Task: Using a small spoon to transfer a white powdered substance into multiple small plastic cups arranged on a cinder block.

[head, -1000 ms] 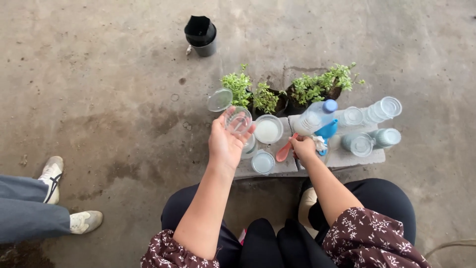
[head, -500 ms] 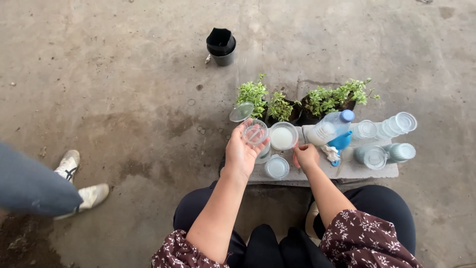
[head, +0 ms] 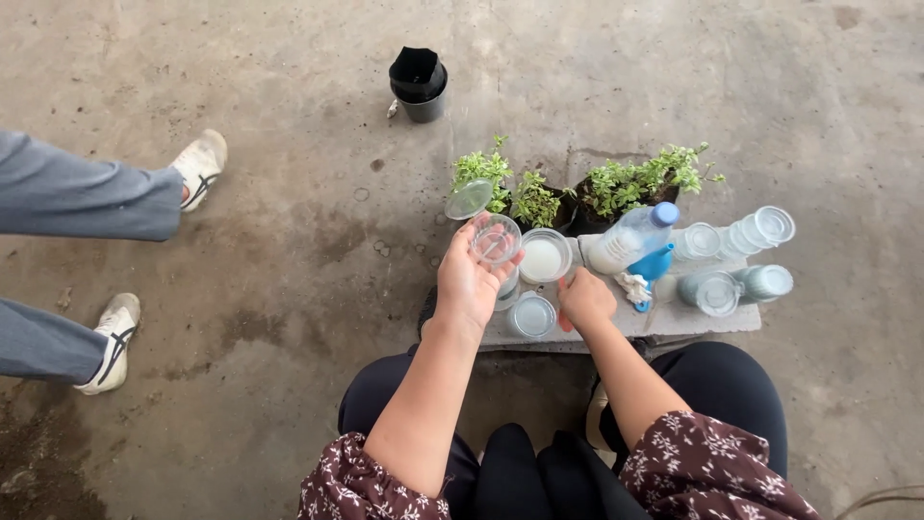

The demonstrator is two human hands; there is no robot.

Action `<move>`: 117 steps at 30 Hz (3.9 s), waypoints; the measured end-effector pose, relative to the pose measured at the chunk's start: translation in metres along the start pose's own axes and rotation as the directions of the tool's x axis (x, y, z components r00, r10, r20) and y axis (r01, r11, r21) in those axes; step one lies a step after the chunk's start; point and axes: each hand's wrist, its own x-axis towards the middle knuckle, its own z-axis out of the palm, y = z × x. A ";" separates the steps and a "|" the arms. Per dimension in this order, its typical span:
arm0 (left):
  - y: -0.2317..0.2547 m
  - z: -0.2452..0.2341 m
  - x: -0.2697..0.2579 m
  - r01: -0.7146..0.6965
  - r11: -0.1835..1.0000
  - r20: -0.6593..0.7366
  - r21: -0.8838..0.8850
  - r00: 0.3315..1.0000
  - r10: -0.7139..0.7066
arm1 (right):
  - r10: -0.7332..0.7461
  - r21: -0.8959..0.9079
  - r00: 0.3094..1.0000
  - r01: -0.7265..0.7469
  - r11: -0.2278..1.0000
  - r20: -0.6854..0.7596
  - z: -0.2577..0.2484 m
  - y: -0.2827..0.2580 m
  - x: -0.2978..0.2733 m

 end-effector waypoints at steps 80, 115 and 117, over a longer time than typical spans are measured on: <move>-0.007 -0.006 0.047 -0.033 0.975 -0.066 0.222 0.997 0.049 | -0.220 0.699 0.875 0.477 0.532 -0.430 -0.142 -0.007 -0.038; -0.016 0.027 0.020 0.016 0.961 0.076 0.277 0.996 -0.038 | -0.492 -0.135 0.063 0.924 0.357 -0.869 -0.150 -0.006 -0.061; -0.016 0.026 0.020 0.015 0.960 0.055 0.280 0.998 -0.031 | -0.521 -0.211 0.003 0.913 0.350 -0.853 -0.155 -0.010 -0.067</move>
